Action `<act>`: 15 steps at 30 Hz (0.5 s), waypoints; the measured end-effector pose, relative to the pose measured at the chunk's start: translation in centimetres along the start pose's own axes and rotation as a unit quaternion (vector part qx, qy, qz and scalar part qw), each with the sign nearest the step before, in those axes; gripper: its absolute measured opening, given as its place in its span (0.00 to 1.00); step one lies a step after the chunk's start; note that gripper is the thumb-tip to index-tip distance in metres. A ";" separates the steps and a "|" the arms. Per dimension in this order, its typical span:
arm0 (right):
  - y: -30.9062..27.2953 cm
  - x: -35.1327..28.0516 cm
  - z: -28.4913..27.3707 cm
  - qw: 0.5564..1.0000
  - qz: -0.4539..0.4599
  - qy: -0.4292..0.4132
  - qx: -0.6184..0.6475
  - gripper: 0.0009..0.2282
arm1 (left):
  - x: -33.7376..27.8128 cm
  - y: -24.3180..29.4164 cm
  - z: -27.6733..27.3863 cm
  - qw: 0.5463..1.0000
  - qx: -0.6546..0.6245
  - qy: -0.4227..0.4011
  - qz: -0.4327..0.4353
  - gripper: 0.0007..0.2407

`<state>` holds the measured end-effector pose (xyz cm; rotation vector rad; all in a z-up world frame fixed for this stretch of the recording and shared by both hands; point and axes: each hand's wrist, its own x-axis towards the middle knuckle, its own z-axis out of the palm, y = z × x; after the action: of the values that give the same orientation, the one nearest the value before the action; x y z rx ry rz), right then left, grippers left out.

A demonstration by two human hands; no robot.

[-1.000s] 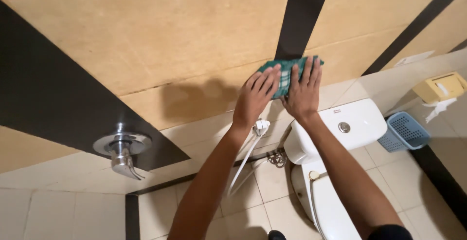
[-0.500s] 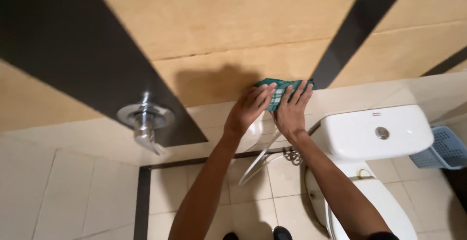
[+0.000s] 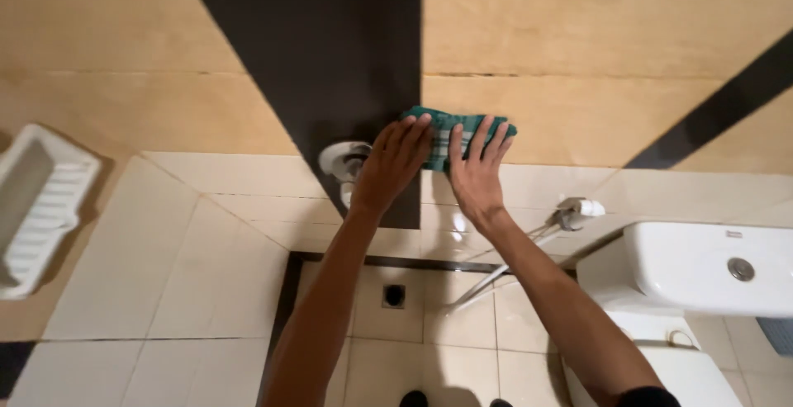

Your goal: The person wipes a wall-mounted shower fixture and adjacent tiled wall with a green checkered cloth, then rinses and wrings the cloth at the sink. The person sprays a cleaning solution from a white bottle onto the wall and toilet tank area.

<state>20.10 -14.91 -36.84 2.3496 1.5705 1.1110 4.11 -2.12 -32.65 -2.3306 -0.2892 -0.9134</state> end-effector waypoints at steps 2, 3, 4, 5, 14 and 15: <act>0.2 1.4 -1.0 0.999 -0.007 0.029 0.037 0.33 | 0.3 -2.0 -1.3 1.000 0.001 0.008 -0.010 0.20; 0.5 2.1 -1.5 0.996 -0.012 0.054 0.074 0.33 | 0.6 -2.9 -1.9 1.000 -0.003 0.015 -0.016 0.19; 0.6 3.0 -2.3 0.996 -0.014 0.058 0.070 0.33 | 0.8 -3.7 -2.2 1.000 0.000 0.020 -0.020 0.19; 0.9 3.8 -3.1 0.993 -0.014 0.065 0.099 0.34 | 1.0 -4.5 -2.4 0.999 0.006 0.042 -0.028 0.19; 0.8 13.0 -15.3 0.982 -0.056 0.111 0.141 0.50 | 2.9 -13.9 -9.1 0.991 0.077 0.043 -0.099 0.16; 0.6 14.2 -16.4 0.977 -0.064 0.139 0.149 0.51 | 3.1 -15.1 -10.3 0.986 0.108 0.052 -0.113 0.16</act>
<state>13.23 -8.21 -17.35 2.2998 2.0856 1.3025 -5.30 3.40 -17.64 -2.0719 -0.5887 -1.0518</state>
